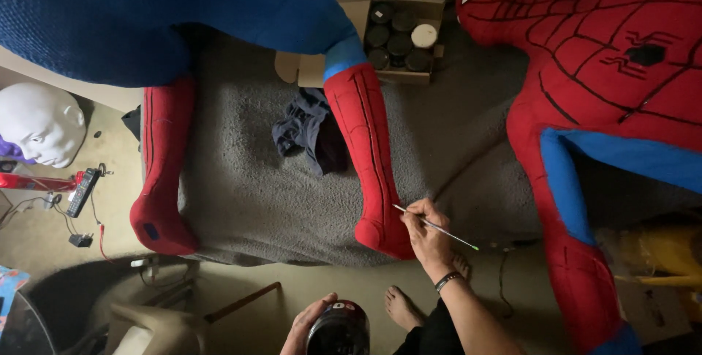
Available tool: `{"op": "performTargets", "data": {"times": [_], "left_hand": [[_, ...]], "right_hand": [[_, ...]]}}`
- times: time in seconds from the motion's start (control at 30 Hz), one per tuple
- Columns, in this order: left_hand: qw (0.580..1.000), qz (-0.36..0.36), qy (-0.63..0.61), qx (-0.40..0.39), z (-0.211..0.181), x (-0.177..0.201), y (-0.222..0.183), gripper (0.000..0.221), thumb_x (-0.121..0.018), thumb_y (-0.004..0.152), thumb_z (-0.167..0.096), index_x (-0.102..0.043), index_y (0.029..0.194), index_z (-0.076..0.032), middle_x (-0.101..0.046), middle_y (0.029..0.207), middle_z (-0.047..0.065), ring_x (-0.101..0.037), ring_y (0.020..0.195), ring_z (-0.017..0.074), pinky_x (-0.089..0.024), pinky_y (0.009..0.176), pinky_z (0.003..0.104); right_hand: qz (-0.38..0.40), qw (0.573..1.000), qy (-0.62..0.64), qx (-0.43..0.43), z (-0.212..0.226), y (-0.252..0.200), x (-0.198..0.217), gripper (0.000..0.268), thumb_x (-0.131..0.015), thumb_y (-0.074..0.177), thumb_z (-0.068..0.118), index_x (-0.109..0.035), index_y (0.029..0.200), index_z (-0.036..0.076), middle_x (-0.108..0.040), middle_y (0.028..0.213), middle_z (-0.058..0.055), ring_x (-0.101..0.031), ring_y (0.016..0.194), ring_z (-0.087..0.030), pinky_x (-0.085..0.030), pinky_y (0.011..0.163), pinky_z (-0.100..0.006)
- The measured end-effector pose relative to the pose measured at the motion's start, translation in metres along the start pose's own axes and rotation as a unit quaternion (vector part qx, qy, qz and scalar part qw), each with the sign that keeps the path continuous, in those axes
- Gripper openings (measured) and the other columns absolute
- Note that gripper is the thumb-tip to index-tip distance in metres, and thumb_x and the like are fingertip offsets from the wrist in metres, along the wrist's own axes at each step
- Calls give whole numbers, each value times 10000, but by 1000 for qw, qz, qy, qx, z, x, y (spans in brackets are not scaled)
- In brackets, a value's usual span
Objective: Painting black web lines onto a red costume leg component for a superhero suit.
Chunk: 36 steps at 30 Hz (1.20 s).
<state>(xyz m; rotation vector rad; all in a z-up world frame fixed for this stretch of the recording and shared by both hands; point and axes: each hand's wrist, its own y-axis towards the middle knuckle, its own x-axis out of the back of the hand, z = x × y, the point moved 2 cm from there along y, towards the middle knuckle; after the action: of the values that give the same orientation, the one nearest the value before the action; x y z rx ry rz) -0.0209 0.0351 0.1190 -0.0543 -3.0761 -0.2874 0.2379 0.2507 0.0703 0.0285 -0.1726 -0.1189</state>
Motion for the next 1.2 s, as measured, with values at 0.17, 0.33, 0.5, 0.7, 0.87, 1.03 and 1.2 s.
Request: {"op": "performTargets", "data": {"times": [0.17, 0.33, 0.5, 0.7, 0.87, 1.03, 1.2], "left_hand": [[999, -26, -19, 29, -4, 2, 5, 566, -656, 1022, -229, -481, 1484, 47, -558, 1478, 336, -563, 1402, 429, -438, 1184, 527], [999, 31, 29, -10, 5, 11, 2, 584, -666, 1021, -240, -473, 1499, 34, -551, 1491, 322, -551, 1417, 418, -423, 1196, 509], [1000, -7, -12, 11, 6, 6, 0, 547, -656, 1023, -198, -480, 1482, 43, -551, 1485, 325, -555, 1407, 426, -430, 1191, 517], [1000, 0, -12, -17, -2, 0, 6, 494, -621, 1058, -161, -481, 1477, 62, -554, 1486, 330, -562, 1409, 419, -432, 1197, 509], [996, -49, -63, 38, -40, -16, 21, 510, -569, 1040, -174, -484, 1463, 98, -560, 1460, 342, -560, 1396, 426, -448, 1181, 521], [998, -46, -25, 34, -44, -18, 24, 518, -601, 1022, -168, -480, 1446, 104, -562, 1447, 341, -570, 1384, 425, -472, 1161, 527], [996, -74, 3, 46, -48, -22, 24, 501, -611, 1018, -150, -506, 1435, 107, -592, 1438, 338, -598, 1369, 425, -465, 1166, 514]], "right_hand": [[17, 1000, -9, -5, 2, 0, 0, 96, -655, 937, 57, -588, 880, 16, -678, 762, -64, -628, 658, -112, -526, 611, -284], [7, 999, -11, 41, 2, -1, -1, 80, -648, 912, 33, -583, 868, 17, -688, 778, -59, -638, 675, -99, -529, 624, -277], [15, 999, -20, 24, 5, -3, 1, 96, -653, 912, 35, -585, 846, 21, -665, 723, -57, -602, 623, -91, -502, 579, -280], [30, 999, -14, 12, 0, -8, 2, 101, -639, 911, 27, -585, 826, 24, -626, 660, -54, -566, 572, -82, -471, 536, -278], [32, 999, -8, 23, 5, -11, 2, 99, -629, 905, 20, -573, 823, 22, -629, 679, -55, -565, 582, -87, -475, 545, -277], [42, 999, -6, 23, -7, -16, 2, 106, -637, 894, 29, -557, 826, 19, -658, 726, -72, -604, 628, -111, -515, 586, -291], [39, 998, -19, 45, 7, -18, 6, 91, -642, 874, 24, -562, 831, 16, -664, 742, -84, -633, 655, -125, -527, 618, -305]]}}
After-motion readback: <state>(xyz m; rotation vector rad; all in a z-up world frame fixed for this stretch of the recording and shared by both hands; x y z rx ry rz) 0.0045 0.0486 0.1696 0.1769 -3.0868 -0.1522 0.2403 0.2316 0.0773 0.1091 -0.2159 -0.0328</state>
